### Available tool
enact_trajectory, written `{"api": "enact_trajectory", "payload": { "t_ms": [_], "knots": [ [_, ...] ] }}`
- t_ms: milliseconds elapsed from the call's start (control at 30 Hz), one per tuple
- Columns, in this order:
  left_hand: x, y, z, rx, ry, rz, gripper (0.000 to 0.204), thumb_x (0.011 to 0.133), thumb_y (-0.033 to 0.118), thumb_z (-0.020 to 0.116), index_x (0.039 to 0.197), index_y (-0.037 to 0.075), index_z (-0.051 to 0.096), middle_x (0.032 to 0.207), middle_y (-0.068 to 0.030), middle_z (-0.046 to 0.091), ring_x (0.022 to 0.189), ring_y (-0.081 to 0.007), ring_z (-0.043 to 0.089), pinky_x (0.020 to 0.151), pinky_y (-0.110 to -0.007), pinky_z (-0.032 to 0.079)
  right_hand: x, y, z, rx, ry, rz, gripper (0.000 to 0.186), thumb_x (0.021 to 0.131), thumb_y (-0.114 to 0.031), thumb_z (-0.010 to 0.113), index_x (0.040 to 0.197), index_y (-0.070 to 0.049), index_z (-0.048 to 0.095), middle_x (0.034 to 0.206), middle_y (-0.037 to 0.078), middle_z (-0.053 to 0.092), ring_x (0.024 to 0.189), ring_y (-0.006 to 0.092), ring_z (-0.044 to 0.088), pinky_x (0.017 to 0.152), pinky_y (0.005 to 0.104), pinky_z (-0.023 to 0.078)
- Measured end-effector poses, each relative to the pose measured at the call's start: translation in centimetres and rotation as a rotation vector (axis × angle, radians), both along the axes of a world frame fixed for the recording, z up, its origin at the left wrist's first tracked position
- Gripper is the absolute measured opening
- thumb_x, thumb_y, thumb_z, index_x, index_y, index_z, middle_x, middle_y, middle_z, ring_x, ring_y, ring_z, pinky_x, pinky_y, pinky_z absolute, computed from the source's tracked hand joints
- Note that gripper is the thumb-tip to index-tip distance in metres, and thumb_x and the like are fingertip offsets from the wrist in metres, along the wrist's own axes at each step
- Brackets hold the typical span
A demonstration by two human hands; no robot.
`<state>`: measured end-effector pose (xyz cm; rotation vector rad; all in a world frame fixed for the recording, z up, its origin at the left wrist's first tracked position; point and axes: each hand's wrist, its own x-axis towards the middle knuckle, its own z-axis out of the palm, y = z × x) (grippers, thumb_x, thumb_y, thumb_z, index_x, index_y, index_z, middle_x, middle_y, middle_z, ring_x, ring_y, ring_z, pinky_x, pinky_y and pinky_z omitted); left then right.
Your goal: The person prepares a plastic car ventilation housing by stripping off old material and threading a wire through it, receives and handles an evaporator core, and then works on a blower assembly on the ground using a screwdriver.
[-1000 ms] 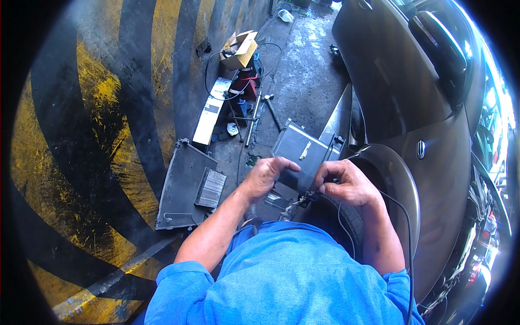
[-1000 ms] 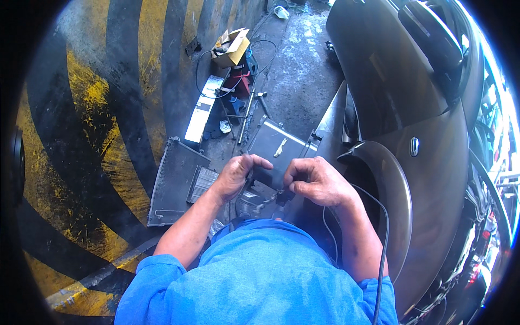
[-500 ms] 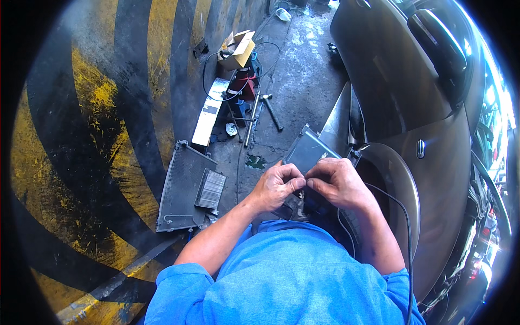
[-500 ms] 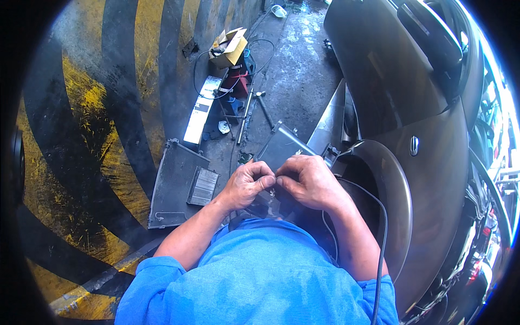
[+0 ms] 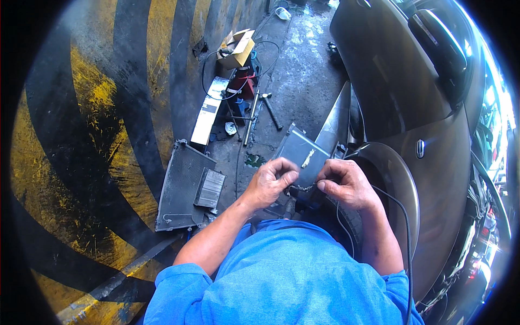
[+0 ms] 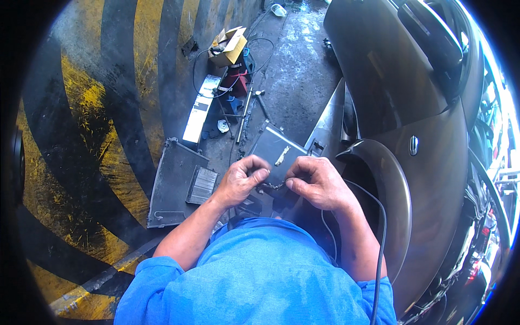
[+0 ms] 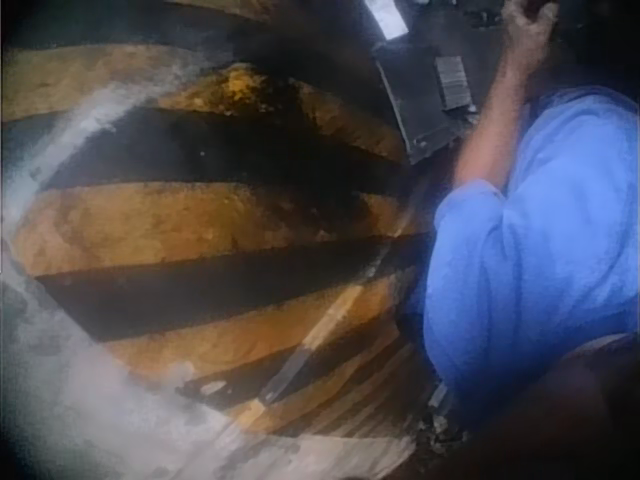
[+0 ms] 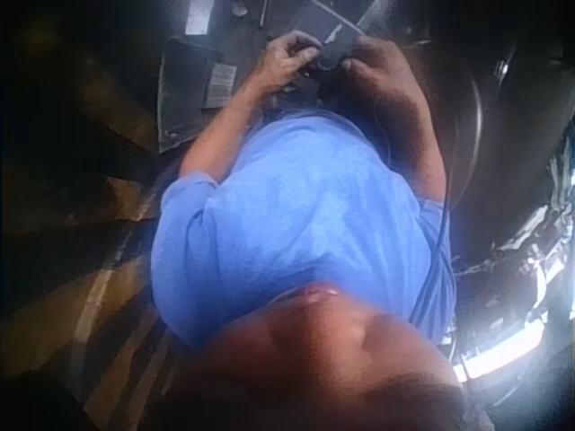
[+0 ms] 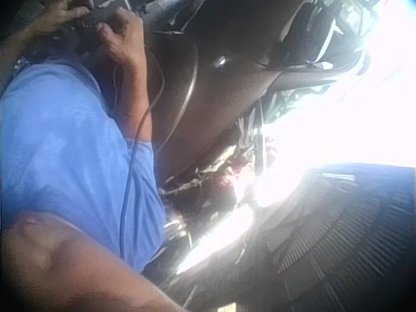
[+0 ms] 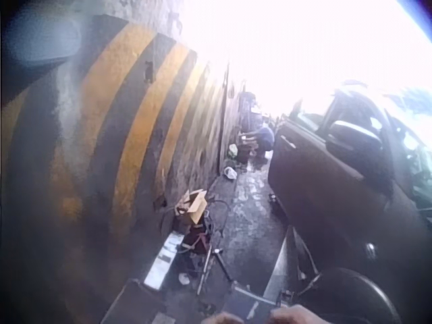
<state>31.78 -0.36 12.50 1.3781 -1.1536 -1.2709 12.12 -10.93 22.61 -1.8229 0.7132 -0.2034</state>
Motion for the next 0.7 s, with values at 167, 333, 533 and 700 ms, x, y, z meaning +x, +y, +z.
{"api": "enact_trajectory", "payload": {
  "t_ms": [167, 333, 533, 700],
  "knots": [
    [0.0, -0.1, 1.3, -0.086, 0.021, -0.035, 0.034, 0.091, 0.037, 0.067, 0.102, 0.006, 0.071, 0.098, -0.0071, 0.068, 0.091, -0.0127, 0.062, 0.083, -0.027, 0.049, 0.5, 0.1, 0.1, -0.073, 0.009, 0.031, 0.012, 0.08, -0.01, 0.068, 0.086, 0.001, 0.066, 0.08, 0.011, 0.066, 0.077, 0.0188, 0.065, 0.072, 0.0336, 0.051],
    [-0.7, 0.4, 0.6, -0.122, -0.028, -0.119, 0.03, 0.089, 0.034, 0.069, 0.096, 0.005, 0.07, 0.086, -0.003, 0.068, 0.08, -0.0125, 0.064, 0.094, -0.034, 0.045, 0.8, 0.3, 0.1, -0.163, -0.046, 0.067, 0.011, 0.079, -0.007, 0.067, 0.087, 0.0, 0.066, 0.078, 0.012, 0.064, 0.074, 0.0234, 0.064, 0.069, 0.0349, 0.051],
    [-0.7, 0.5, 1.1, -0.117, -0.159, 0.018, 0.023, 0.088, 0.03, 0.068, 0.088, 0.007, 0.068, 0.067, -0.0018, 0.062, 0.075, -0.014, 0.06, 0.099, -0.04, 0.04, 1.3, 1.5, 0.7, -0.657, 0.165, 0.151, 0.013, 0.074, -0.011, 0.071, 0.086, -0.006, 0.069, 0.081, 0.009, 0.064, 0.084, 0.0266, 0.061, 0.086, 0.0393, 0.047],
    [-0.9, 0.2, 0.9, -0.147, -0.134, 0.042, 0.026, 0.093, 0.031, 0.062, 0.088, 0.005, 0.063, 0.076, -0.0058, 0.063, 0.083, -0.0195, 0.056, 0.082, -0.038, 0.044, 1.6, 2.3, -0.2, -0.703, 0.158, 0.123, 0.015, 0.072, -0.013, 0.074, 0.086, -0.008, 0.07, 0.081, 0.005, 0.064, 0.084, 0.0258, 0.06, 0.087, 0.0394, 0.045]
  ]
}}
